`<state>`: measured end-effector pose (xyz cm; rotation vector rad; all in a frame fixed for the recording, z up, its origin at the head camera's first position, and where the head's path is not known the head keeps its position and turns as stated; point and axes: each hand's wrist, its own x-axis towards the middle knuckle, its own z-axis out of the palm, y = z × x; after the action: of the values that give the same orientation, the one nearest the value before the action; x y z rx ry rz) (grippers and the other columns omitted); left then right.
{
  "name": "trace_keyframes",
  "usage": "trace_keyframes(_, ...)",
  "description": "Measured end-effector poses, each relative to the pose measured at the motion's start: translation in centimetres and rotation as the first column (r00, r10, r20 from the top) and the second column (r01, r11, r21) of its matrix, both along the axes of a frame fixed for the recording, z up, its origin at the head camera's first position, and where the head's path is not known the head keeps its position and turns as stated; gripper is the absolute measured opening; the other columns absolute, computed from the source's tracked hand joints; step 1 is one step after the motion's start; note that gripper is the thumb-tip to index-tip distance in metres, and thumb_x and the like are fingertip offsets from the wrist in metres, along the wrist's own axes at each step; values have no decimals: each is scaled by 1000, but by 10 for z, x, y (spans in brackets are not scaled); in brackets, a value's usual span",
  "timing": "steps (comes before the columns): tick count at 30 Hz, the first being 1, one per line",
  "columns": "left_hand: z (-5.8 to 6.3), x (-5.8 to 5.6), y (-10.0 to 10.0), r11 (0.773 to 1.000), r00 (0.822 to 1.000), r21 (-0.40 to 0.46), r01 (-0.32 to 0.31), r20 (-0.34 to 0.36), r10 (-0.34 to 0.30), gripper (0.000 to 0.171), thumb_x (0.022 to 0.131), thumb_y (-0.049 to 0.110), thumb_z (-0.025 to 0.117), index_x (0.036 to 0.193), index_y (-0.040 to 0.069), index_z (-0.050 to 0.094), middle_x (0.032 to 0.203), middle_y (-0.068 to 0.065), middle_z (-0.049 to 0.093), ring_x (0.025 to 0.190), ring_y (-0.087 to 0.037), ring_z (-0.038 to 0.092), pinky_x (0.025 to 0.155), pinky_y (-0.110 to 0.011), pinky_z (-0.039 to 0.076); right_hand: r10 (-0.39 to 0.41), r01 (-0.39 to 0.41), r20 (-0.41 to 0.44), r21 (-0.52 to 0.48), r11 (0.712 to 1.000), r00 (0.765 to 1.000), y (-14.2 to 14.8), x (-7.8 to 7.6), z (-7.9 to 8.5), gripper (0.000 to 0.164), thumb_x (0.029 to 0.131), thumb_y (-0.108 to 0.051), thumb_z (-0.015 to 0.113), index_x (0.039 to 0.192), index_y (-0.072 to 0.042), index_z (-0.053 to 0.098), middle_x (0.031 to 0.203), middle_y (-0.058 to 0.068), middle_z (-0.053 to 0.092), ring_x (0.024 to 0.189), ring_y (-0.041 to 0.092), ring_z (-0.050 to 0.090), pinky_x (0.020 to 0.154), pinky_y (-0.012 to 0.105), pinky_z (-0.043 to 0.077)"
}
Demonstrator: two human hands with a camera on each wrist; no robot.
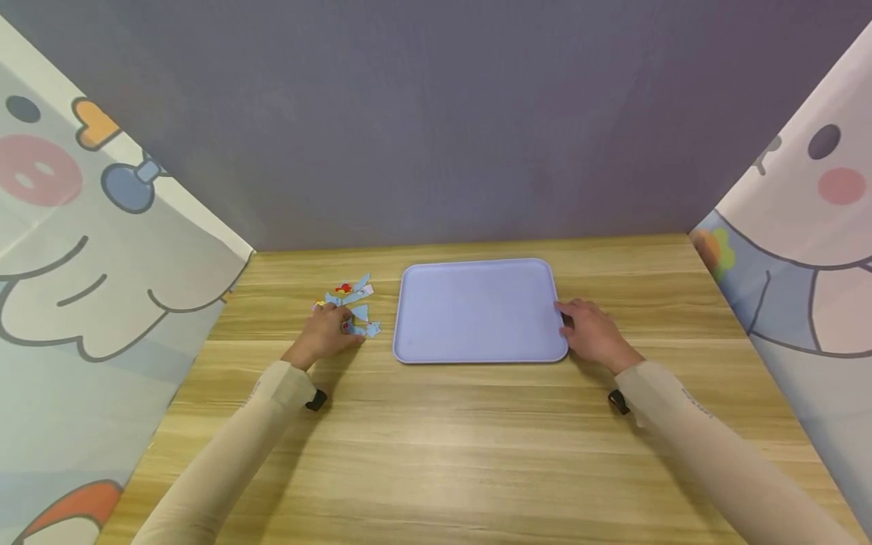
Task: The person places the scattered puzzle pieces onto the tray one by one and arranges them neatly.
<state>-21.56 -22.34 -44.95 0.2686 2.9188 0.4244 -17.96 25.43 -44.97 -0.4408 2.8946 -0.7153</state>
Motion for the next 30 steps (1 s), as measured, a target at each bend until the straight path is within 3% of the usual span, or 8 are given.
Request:
trace_keyframes(8, 0, 0, 3, 1000, 1000, 10, -10, -20, 10, 51, 78, 32, 77, 112, -3, 63, 101, -16, 53, 100, -35, 45, 85, -50, 39, -14, 14, 17, -8, 1000, 1000, 1, 0, 0, 50, 90, -5, 59, 136, 9, 42, 127, 32, 46, 118, 53, 38, 89, 71, 25)
trace_keyframes(16, 9, 2, 8, 998, 991, 50, -26, -127, 32, 56, 75, 34, 78, 118, 3, 62, 98, -11, 60, 104, -40, 47, 98, -62, 24, -12, 11, -8, -21, 1000, 1000, 2, 1, -2, 50, 89, -4, 59, 134, 10, 44, 124, 32, 48, 116, 52, 41, 91, 67, 29)
trace_keyframes(20, 14, 2, 14, 997, 986, 83, -7, -163, 20, 56, 72, 37, 79, 117, 8, 62, 97, -9, 63, 111, -45, 46, 95, -61, 23, -9, 9, -21, -30, 1000, 1000, 3, 2, -2, 49, 89, -3, 60, 134, 10, 45, 121, 32, 50, 113, 51, 43, 90, 64, 33)
trace_keyframes(25, 19, 2, 25, 993, 983, 114, 32, -186, -10, 58, 73, 37, 78, 121, 9, 62, 111, -13, 61, 120, -50, 38, 93, -64, 21, -10, 8, -36, -43, 999, 999, 3, 2, -3, 49, 88, -2, 62, 132, 11, 46, 118, 31, 53, 111, 50, 45, 89, 62, 35)
trace_keyframes(27, 21, 0, 29, 992, 980, 120, 43, -197, -19, 58, 74, 37, 77, 122, 9, 60, 116, -14, 59, 123, -49, 35, 95, -66, 19, -9, 7, -42, -50, 999, 999, 3, 2, -4, 48, 87, -2, 62, 132, 11, 47, 117, 31, 53, 110, 50, 46, 89, 62, 35)
trace_keyframes(30, 22, -2, 37, 989, 973, 136, 62, -231, -30, 55, 74, 36, 77, 118, 8, 59, 110, -10, 61, 121, -42, 39, 95, -64, 21, -14, 12, -36, -52, 999, 999, 4, 1, -5, 49, 88, -2, 61, 132, 10, 46, 118, 32, 52, 112, 50, 45, 91, 62, 34)
